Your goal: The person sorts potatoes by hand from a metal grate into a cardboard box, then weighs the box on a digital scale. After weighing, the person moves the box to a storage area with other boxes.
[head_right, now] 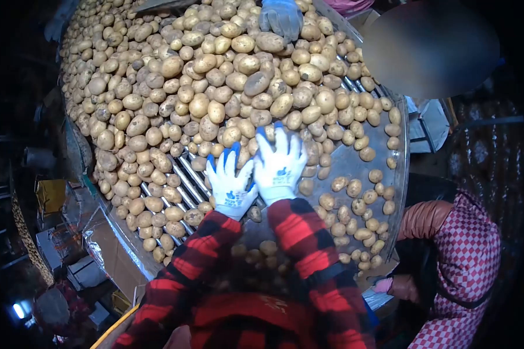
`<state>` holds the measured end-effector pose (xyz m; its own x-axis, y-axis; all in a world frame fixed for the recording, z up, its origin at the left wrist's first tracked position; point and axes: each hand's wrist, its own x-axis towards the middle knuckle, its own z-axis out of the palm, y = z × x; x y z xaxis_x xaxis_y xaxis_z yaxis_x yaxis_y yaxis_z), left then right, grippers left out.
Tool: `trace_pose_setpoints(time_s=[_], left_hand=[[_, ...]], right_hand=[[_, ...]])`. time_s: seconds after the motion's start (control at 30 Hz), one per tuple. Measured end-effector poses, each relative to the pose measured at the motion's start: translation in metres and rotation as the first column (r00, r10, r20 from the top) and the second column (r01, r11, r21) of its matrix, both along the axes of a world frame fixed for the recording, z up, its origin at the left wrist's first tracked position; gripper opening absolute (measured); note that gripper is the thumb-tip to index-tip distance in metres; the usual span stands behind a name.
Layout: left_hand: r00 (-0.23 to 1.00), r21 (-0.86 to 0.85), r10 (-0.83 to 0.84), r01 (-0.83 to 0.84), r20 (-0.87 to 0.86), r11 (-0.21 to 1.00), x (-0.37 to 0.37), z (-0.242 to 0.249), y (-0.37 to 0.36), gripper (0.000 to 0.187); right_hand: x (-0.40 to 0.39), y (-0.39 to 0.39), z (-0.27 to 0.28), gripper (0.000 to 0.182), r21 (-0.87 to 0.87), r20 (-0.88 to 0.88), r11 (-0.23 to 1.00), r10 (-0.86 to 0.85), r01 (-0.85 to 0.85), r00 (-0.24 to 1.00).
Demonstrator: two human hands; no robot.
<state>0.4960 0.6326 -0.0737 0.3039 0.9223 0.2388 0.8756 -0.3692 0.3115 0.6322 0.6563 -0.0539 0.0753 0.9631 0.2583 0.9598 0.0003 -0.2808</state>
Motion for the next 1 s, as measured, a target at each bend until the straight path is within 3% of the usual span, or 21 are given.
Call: trace_pose_setpoints(time_s=[0.1,0.2,0.27,0.33,0.37,0.47,0.5,0.53,0.63,0.73,0.77,0.83,1.0], left_hand=[[1.000,0.060,0.016,-0.015,-0.014,0.998,-0.021,-0.004,-0.003,0.050],[0.982,0.095,0.135,-0.123,-0.135,0.988,-0.060,0.008,-0.007,0.041],[0.939,0.064,0.306,-0.300,-0.156,0.952,-0.084,0.021,-0.003,0.038],[0.891,0.217,0.392,-0.346,-0.230,0.913,-0.118,0.017,-0.003,0.037],[0.894,0.194,0.389,-0.350,-0.223,0.916,-0.127,0.015,-0.006,0.037],[0.912,0.144,0.364,-0.340,-0.192,0.929,-0.139,0.013,-0.016,0.046],[0.914,0.129,0.369,-0.350,-0.172,0.928,-0.137,0.012,-0.019,0.047],[0.916,0.113,0.374,-0.360,-0.147,0.926,-0.134,0.016,-0.019,0.048],[0.915,0.064,0.395,-0.390,-0.081,0.918,-0.136,0.015,-0.017,0.049],[0.925,0.088,0.376,-0.371,-0.049,0.924,-0.140,0.012,-0.015,0.047],[0.922,0.100,0.384,-0.379,-0.044,0.920,-0.140,0.010,-0.015,0.047],[0.920,0.108,0.391,-0.386,-0.028,0.916,-0.139,0.010,-0.015,0.045],[0.926,0.100,0.374,-0.368,-0.044,0.924,-0.140,0.006,-0.017,0.051]], right_hand=[[-0.019,-0.001,-0.007,0.051,0.066,-0.033,0.998,0.003,0.000,0.999],[-0.052,-0.027,-0.009,0.053,-0.036,-0.064,0.999,0.030,-0.033,0.997],[-0.077,-0.042,-0.010,0.050,-0.262,-0.146,0.891,0.344,-0.372,0.927],[-0.093,-0.058,-0.012,0.045,-0.046,-0.154,0.918,0.383,-0.394,0.911],[-0.092,-0.061,-0.009,0.045,-0.118,-0.240,0.917,0.347,-0.382,0.907],[-0.077,-0.046,0.006,0.046,0.006,-0.264,0.885,0.451,-0.466,0.853],[-0.071,-0.035,0.014,0.047,0.074,-0.348,0.875,0.472,-0.479,0.810],[-0.064,-0.019,0.023,0.050,0.129,-0.270,0.861,0.508,-0.493,0.818],[-0.053,0.049,0.050,0.047,-0.033,-0.154,0.875,0.472,-0.482,0.868],[-0.054,0.121,0.027,0.032,0.248,0.275,0.911,0.259,-0.328,0.926],[-0.059,0.135,0.026,0.032,0.250,0.275,0.907,0.269,-0.339,0.923],[-0.061,0.150,0.026,0.016,-0.042,0.352,0.952,0.298,-0.304,0.887],[-0.070,0.133,0.019,0.017,-0.172,0.337,0.965,0.246,-0.198,0.909]])
